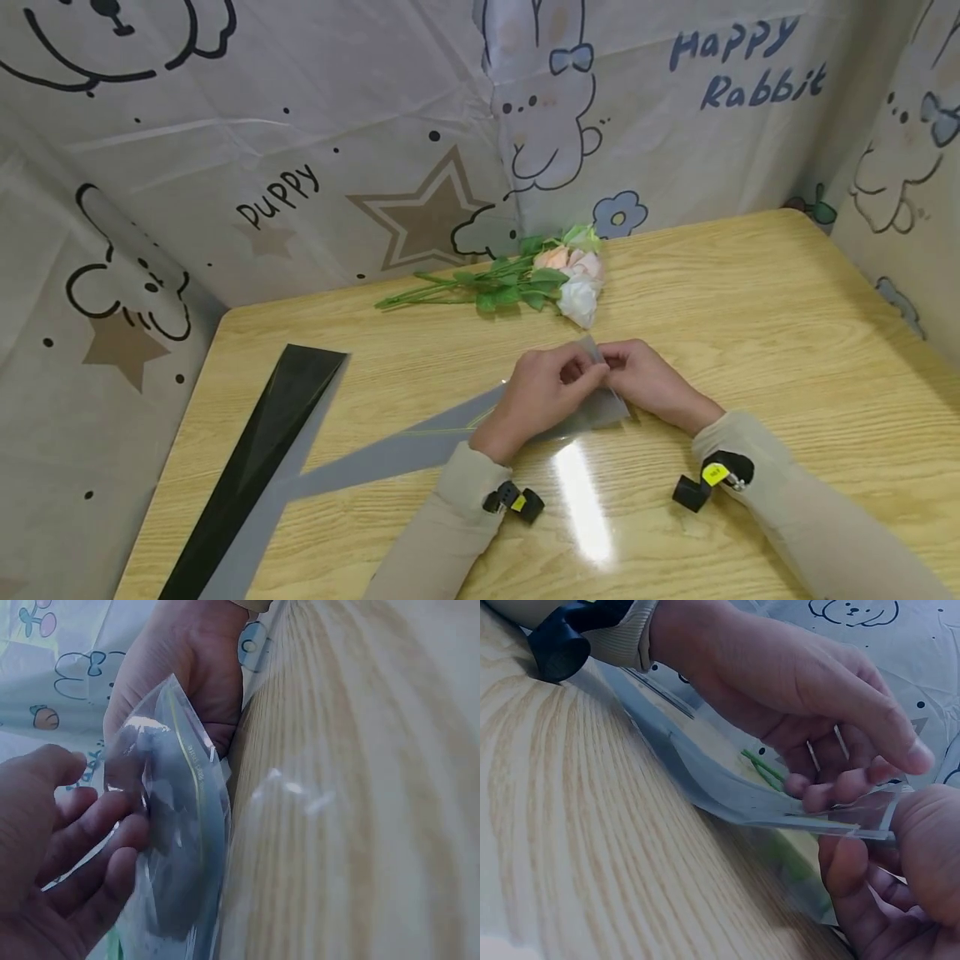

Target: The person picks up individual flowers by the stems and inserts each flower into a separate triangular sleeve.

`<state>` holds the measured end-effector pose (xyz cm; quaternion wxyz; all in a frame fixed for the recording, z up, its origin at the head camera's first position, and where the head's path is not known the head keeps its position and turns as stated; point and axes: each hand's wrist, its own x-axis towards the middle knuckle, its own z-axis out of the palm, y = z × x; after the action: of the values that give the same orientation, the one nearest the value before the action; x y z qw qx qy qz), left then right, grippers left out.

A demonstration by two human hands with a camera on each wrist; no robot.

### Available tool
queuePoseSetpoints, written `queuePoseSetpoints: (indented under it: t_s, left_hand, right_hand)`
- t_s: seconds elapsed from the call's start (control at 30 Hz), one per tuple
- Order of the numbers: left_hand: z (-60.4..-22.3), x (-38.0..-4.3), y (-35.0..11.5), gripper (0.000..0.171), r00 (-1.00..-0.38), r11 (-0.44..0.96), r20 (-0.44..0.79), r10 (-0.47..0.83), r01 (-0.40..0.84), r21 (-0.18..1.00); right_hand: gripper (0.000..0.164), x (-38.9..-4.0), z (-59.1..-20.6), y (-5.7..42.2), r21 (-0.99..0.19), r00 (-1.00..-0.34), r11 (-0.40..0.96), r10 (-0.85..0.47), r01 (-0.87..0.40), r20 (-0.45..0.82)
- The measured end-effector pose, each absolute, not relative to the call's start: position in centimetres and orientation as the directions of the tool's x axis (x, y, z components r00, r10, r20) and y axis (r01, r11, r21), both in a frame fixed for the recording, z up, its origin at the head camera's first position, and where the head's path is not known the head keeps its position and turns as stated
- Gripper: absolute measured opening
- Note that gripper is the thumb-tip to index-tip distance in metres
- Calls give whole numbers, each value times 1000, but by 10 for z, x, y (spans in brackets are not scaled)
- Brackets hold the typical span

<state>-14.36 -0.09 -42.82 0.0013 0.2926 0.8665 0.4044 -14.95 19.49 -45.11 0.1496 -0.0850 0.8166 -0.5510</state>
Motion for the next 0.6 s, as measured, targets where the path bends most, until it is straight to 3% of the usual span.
queuePoseSetpoints:
  t_s: [0.23,0.5,0.6]
  left_hand:
    - [-428,-138,-8,19,-836,550,301,459,533,642]
    - [-425,-132,-14,51,-855,660,165,491,489,570]
    - [-425,-130,-13,56,-858,672,158,489,486,559]
  right_hand:
    - [29,-149,-451,199,-916,-939,397,-293,52,-180]
    - [43,-150,-452,198,-950,-927,294,-317,103,-199]
    - [45,-150,-452,198,-955,-923,279,-330,105,-198]
